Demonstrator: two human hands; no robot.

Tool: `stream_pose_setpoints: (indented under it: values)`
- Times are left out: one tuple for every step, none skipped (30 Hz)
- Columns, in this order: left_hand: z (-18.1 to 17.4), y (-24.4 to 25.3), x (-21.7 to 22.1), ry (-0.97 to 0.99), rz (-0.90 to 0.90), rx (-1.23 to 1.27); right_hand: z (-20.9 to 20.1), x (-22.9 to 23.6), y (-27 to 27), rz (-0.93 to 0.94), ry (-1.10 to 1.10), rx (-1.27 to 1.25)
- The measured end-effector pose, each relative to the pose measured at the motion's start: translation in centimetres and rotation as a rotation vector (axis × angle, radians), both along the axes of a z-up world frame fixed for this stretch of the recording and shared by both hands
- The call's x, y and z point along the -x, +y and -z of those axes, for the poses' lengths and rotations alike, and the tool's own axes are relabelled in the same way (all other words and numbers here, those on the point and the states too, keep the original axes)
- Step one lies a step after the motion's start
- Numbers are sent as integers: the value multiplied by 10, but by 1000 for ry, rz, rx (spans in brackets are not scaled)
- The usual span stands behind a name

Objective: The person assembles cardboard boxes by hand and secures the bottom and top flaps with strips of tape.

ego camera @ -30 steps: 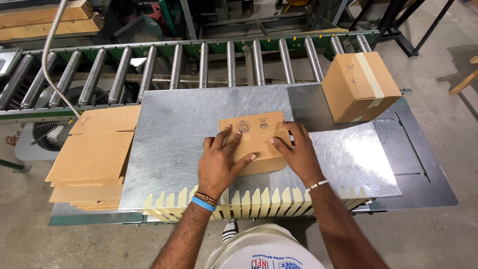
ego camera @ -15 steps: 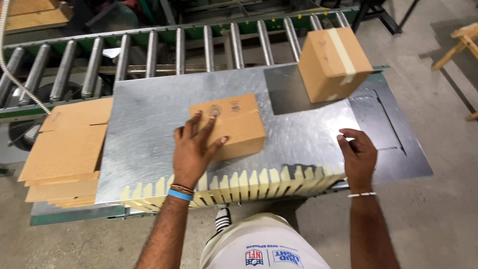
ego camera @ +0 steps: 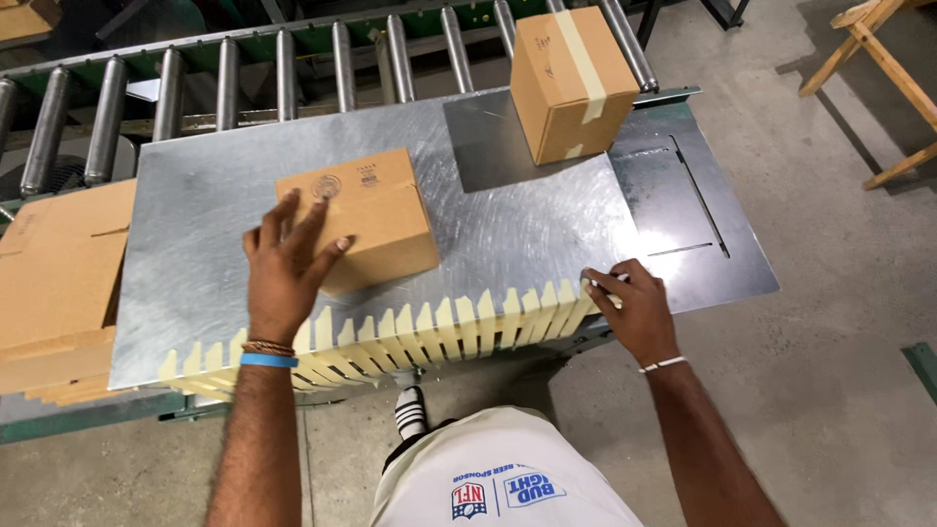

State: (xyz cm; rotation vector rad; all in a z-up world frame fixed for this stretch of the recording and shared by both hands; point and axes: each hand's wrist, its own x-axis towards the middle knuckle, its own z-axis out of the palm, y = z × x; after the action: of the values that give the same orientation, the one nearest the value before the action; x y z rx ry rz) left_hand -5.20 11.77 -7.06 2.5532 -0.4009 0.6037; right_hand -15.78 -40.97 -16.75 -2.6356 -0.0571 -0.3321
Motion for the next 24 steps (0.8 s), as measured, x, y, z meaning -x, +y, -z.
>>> stream_pose_setpoints:
  values:
    - [0, -1, -1, 2, -3, 1, -6, 1, 0, -3, 2, 1]
    - [1, -1, -2, 21, -9, 4, -11, 1, 1, -42, -55, -11]
    - [3, 1, -2, 38, -17, 8, -16, 2, 3, -82, -113, -22]
    - [3, -1, -2, 39, -22, 10, -15, 1, 2, -87, -112, -21]
    - [3, -2, -1, 55, -30, 23, -14, -1, 0, -108, -133, -49]
    - [2, -3, 0, 71, -39, 36, -13, -2, -1, -129, -155, -78]
    - [2, -3, 2, 75, -45, 38, -5, -6, -5, -135, -151, -77]
    - [2, -4, 3, 76, -45, 42, 2, -11, -8, -157, -152, -117]
    - [2, -4, 2, 74, -45, 46, 9, -16, -11, -179, -155, -156]
    - [5, -4, 2, 75, -51, 47, 10, -18, -14, -185, -154, -155]
    - [7, -3, 1, 76, -56, 41, 11, -21, -15, -187, -136, -171]
    - [10, -1, 1, 78, -60, 34, 12, -23, -17, -189, -118, -186]
    - [8, -2, 2, 79, -65, 35, 6, -24, -14, -193, -117, -186]
    - [6, -2, 2, 90, -54, 42, 0, -24, -12, -191, -83, -202]
    - [5, -2, 3, 102, -43, 49, -7, -24, -9, -187, -48, -218]
    - [4, -3, 3, 105, -47, 50, -6, -26, -12, -191, -45, -218]
    - [4, -3, 3, 111, -47, 66, -4, -28, -14, -191, -29, -201]
    - [4, -3, 3, 116, -46, 83, -2, -30, -16, -192, -14, -184]
    - [6, -2, 2, 119, -49, 82, -1, -32, -17, -194, -11, -185]
    - [7, -1, 1, 117, -50, 81, 0, -34, -17, -219, -24, -129]
    - [9, 0, 0, 116, -50, 79, 1, -36, -17, -243, -37, -72]
    - [8, 0, 0, 117, -51, 79, 6, -38, -18, -244, -35, -73]
    - [8, -1, 1, 116, -45, 81, 10, -40, -19, -253, -45, 14]
    - [8, -1, 1, 115, -39, 83, 15, -41, -20, -262, -56, 100]
